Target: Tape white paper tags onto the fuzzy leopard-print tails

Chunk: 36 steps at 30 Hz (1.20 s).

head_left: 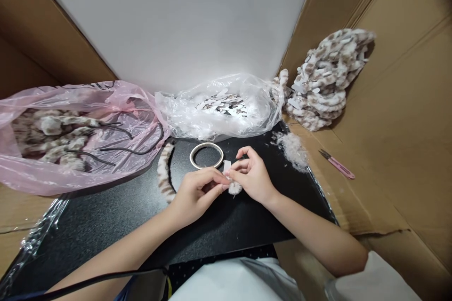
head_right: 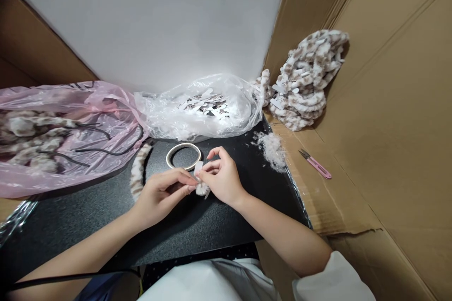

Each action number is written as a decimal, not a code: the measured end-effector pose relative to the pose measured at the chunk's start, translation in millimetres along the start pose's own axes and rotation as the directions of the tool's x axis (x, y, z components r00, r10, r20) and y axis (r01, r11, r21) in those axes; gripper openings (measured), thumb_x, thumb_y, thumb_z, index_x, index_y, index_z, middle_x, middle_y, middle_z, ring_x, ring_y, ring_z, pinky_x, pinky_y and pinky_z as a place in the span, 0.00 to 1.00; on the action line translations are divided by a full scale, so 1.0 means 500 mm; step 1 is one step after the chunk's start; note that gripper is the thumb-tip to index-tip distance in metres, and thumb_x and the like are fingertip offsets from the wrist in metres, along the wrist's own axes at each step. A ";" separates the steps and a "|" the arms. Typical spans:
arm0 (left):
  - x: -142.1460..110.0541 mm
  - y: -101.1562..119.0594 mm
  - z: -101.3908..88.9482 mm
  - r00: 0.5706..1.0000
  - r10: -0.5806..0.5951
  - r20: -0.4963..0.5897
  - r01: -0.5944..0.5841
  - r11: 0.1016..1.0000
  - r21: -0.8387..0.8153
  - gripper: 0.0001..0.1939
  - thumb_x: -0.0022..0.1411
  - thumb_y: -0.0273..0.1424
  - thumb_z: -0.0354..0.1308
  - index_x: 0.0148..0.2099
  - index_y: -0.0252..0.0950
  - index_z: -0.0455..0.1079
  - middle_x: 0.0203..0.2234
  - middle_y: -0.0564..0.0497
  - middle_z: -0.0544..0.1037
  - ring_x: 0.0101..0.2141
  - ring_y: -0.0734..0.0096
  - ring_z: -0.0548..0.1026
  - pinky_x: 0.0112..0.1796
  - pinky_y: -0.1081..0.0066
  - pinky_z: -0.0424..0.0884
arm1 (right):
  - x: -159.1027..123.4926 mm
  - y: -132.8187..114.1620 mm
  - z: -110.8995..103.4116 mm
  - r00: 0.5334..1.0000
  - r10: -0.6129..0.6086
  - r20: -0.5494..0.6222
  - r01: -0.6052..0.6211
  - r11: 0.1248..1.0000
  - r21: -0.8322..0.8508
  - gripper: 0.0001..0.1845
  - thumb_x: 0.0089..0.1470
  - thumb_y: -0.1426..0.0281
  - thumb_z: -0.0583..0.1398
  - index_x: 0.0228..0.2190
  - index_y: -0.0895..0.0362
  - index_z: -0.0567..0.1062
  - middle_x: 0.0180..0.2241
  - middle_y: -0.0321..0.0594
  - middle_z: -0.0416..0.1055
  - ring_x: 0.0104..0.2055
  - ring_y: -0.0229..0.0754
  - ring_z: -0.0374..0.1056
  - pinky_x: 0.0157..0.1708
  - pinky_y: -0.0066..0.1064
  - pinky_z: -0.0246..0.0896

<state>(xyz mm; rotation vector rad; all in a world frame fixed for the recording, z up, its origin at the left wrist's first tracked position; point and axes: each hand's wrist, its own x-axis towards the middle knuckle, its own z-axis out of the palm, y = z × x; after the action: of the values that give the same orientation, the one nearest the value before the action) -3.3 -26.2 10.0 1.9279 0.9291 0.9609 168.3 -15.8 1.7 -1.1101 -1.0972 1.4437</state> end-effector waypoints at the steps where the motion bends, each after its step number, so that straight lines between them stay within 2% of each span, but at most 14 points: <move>1: 0.000 0.001 0.003 0.999 -0.043 -0.024 0.043 0.999 -0.017 0.05 0.61 0.28 0.59 0.34 0.34 0.76 0.28 0.47 0.79 0.27 0.71 0.75 0.29 0.75 0.68 | -0.002 0.000 0.001 1.000 -0.022 -0.007 0.022 1.000 -0.005 0.22 0.39 0.73 0.66 0.32 0.53 0.58 0.22 0.29 0.74 0.18 0.33 0.67 0.19 0.22 0.58; 5: -0.003 0.004 0.013 0.972 -0.205 -0.115 0.187 0.970 -0.153 0.04 0.59 0.30 0.61 0.35 0.34 0.74 0.23 0.51 0.77 0.24 0.74 0.72 0.26 0.76 0.67 | -0.004 0.003 0.005 1.000 -0.022 -0.006 0.022 1.000 -0.003 0.21 0.41 0.71 0.66 0.31 0.53 0.58 0.22 0.30 0.74 0.18 0.33 0.67 0.18 0.22 0.58; 8: -0.005 0.002 0.015 0.964 -0.228 -0.134 0.206 0.965 -0.160 0.04 0.58 0.29 0.61 0.32 0.34 0.74 0.23 0.51 0.77 0.23 0.73 0.72 0.26 0.76 0.67 | -0.003 0.007 0.004 1.000 0.016 -0.012 -0.016 1.000 0.020 0.23 0.39 0.70 0.67 0.31 0.53 0.58 0.22 0.30 0.74 0.19 0.34 0.68 0.19 0.23 0.59; 11: -0.004 -0.001 0.012 0.975 -0.156 -0.158 0.152 0.988 -0.033 0.04 0.57 0.29 0.61 0.33 0.35 0.77 0.25 0.49 0.79 0.24 0.72 0.73 0.26 0.75 0.67 | -0.001 0.014 0.003 0.998 0.054 -0.016 -0.053 0.997 0.048 0.24 0.38 0.70 0.68 0.31 0.53 0.58 0.21 0.28 0.73 0.19 0.34 0.68 0.20 0.23 0.61; 14: -0.005 -0.006 0.009 0.986 0.003 -0.169 0.018 0.992 0.123 0.03 0.58 0.27 0.61 0.35 0.36 0.77 0.28 0.48 0.81 0.27 0.70 0.76 0.29 0.74 0.70 | 0.002 0.018 0.003 0.996 0.084 -0.020 -0.082 0.993 0.089 0.25 0.37 0.71 0.68 0.31 0.53 0.58 0.21 0.28 0.73 0.20 0.35 0.70 0.22 0.24 0.62; 19: -0.010 -0.021 0.008 0.959 0.243 -0.143 -0.196 0.939 0.283 0.06 0.61 0.24 0.58 0.38 0.37 0.76 0.33 0.46 0.80 0.34 0.70 0.78 0.35 0.74 0.74 | 0.004 0.018 0.004 0.993 0.113 -0.029 -0.108 0.984 0.139 0.25 0.36 0.71 0.68 0.31 0.53 0.58 0.20 0.28 0.74 0.19 0.34 0.68 0.22 0.23 0.62; 25: -0.008 -0.037 0.007 0.909 0.415 0.027 -0.383 0.809 0.445 0.12 0.63 0.23 0.55 0.48 0.35 0.73 0.39 0.42 0.77 0.39 0.67 0.77 0.40 0.71 0.74 | 0.002 0.016 0.004 0.985 0.168 -0.033 -0.160 0.973 0.168 0.23 0.35 0.72 0.66 0.31 0.54 0.58 0.19 0.28 0.75 0.18 0.33 0.67 0.21 0.23 0.60; 29: -0.007 -0.043 0.005 0.891 0.443 0.100 -0.430 0.752 0.499 0.13 0.63 0.22 0.55 0.50 0.33 0.71 0.40 0.41 0.76 0.40 0.66 0.76 0.41 0.71 0.73 | 0.002 0.009 0.001 0.982 0.185 -0.044 -0.174 0.967 0.185 0.23 0.34 0.73 0.65 0.31 0.53 0.58 0.19 0.29 0.75 0.19 0.34 0.68 0.22 0.24 0.61; 33: -0.008 -0.040 0.000 0.903 0.412 0.119 -0.405 0.728 0.554 0.10 0.66 0.23 0.50 0.46 0.35 0.71 0.34 0.46 0.75 0.33 0.72 0.74 0.34 0.75 0.71 | 0.002 0.007 0.000 0.979 0.196 -0.053 -0.182 0.964 0.196 0.23 0.34 0.74 0.64 0.31 0.54 0.58 0.19 0.29 0.75 0.19 0.34 0.68 0.21 0.24 0.60; 36: -0.009 -0.035 -0.005 0.891 0.426 0.160 -0.438 0.709 0.553 0.10 0.67 0.23 0.49 0.45 0.35 0.70 0.31 0.49 0.73 0.29 0.74 0.72 0.32 0.76 0.70 | 0.002 0.010 0.001 0.975 0.220 -0.037 -0.206 0.952 0.227 0.23 0.33 0.74 0.65 0.31 0.54 0.59 0.19 0.29 0.74 0.18 0.34 0.66 0.20 0.23 0.60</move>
<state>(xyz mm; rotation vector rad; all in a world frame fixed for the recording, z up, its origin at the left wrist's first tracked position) -12.2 -21.7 -5.1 2.7686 0.8258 0.9824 166.9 -15.5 -2.9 -1.1295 -0.7677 1.6452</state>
